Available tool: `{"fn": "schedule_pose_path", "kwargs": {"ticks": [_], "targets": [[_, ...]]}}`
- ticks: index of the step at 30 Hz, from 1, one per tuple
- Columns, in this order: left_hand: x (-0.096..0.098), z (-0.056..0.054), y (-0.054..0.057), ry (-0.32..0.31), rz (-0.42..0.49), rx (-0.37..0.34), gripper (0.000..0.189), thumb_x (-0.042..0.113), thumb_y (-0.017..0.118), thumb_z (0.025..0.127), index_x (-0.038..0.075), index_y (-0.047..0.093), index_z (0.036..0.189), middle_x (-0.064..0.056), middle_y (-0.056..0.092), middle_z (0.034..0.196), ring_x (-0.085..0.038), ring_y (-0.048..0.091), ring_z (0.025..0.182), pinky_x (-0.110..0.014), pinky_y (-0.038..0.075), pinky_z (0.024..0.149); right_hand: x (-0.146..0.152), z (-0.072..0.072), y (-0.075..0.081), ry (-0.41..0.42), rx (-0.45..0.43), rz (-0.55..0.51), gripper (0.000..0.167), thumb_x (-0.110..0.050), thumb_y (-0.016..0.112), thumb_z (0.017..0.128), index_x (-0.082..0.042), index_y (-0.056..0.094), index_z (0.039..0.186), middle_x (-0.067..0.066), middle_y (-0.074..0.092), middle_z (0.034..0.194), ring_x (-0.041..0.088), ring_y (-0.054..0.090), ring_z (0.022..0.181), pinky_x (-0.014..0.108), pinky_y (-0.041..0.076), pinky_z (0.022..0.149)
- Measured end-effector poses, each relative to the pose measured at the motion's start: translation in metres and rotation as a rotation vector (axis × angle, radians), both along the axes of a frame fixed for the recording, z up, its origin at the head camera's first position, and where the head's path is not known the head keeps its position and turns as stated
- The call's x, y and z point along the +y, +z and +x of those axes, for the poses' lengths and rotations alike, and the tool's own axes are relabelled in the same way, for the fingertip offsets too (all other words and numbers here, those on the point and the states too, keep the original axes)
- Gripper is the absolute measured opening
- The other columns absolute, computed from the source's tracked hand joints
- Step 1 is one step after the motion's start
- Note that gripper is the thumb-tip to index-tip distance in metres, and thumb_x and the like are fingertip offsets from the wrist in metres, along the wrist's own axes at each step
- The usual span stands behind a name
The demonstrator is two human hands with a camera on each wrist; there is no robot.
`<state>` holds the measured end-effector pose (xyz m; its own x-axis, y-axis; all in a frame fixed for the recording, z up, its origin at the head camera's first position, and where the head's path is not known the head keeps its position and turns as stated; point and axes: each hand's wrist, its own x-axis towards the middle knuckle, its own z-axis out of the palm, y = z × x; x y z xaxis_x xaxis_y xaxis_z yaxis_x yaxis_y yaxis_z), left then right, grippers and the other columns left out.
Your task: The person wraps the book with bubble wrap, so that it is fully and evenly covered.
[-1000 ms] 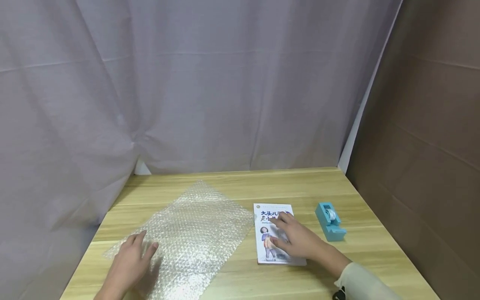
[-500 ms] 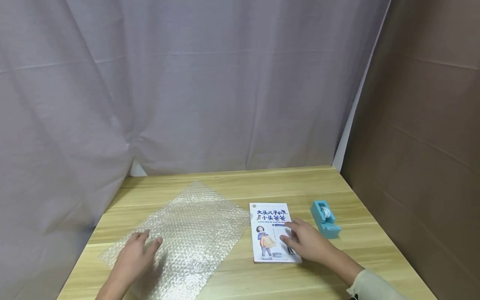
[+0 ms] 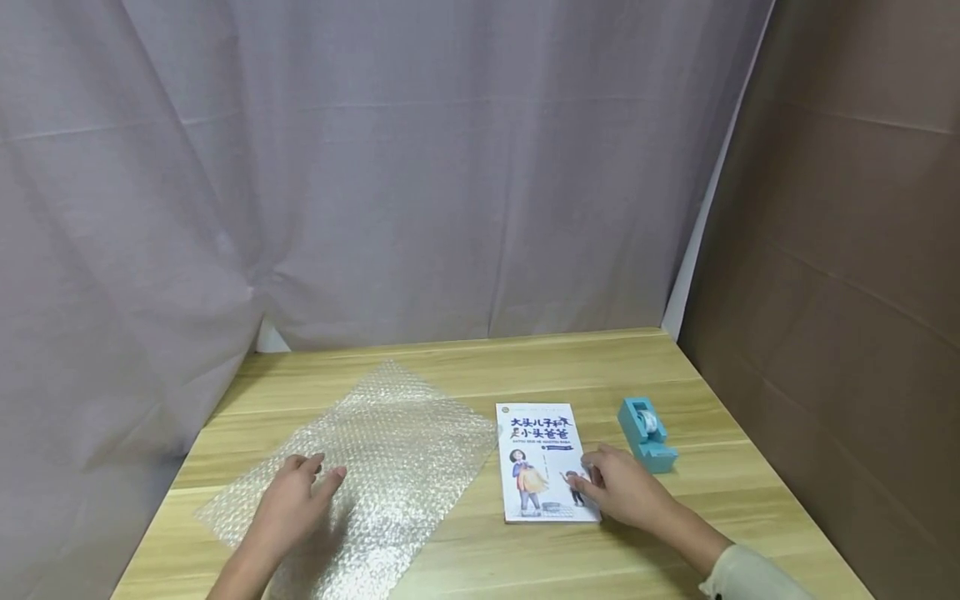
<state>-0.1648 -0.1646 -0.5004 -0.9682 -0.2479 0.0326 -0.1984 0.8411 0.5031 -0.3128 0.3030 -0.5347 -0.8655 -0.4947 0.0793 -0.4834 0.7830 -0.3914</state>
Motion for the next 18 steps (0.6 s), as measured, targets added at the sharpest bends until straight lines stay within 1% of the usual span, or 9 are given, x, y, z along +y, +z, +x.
{"fn": "schedule_pose_path", "kwargs": {"ticks": [5, 11, 18], "targets": [[0.006, -0.005, 0.0, -0.003, 0.02, -0.006, 0.067, 0.04, 0.063, 0.112, -0.017, 0.058, 0.146, -0.035, 0.065, 0.134, -0.041, 0.076, 0.109, -0.057, 0.066, 0.088, -0.001, 0.001, -0.003, -0.001, -0.013, 0.008, 0.043, -0.033, 0.08, 0.102, -0.019, 0.053, 0.072, -0.004, 0.048, 0.073, 0.009, 0.041, 0.065, 0.024, 0.032, 0.057], [0.014, -0.011, 0.0, -0.021, 0.04, -0.011, 0.066, 0.037, 0.065, 0.111, -0.017, 0.057, 0.147, -0.033, 0.067, 0.131, -0.038, 0.077, 0.106, -0.055, 0.067, 0.086, -0.001, 0.004, -0.005, -0.027, -0.045, 0.02, 0.038, -0.035, 0.08, 0.102, -0.019, 0.056, 0.077, -0.003, 0.049, 0.076, 0.011, 0.043, 0.067, 0.025, 0.032, 0.057], [0.023, -0.019, -0.001, -0.044, 0.067, 0.006, 0.062, 0.035, 0.067, 0.11, -0.015, 0.059, 0.146, -0.03, 0.068, 0.129, -0.037, 0.076, 0.107, -0.054, 0.067, 0.086, 0.002, 0.004, -0.007, -0.033, -0.014, -0.008, 0.04, -0.035, 0.083, 0.1, -0.019, 0.056, 0.075, -0.004, 0.049, 0.075, 0.01, 0.043, 0.068, 0.024, 0.033, 0.058]]}}
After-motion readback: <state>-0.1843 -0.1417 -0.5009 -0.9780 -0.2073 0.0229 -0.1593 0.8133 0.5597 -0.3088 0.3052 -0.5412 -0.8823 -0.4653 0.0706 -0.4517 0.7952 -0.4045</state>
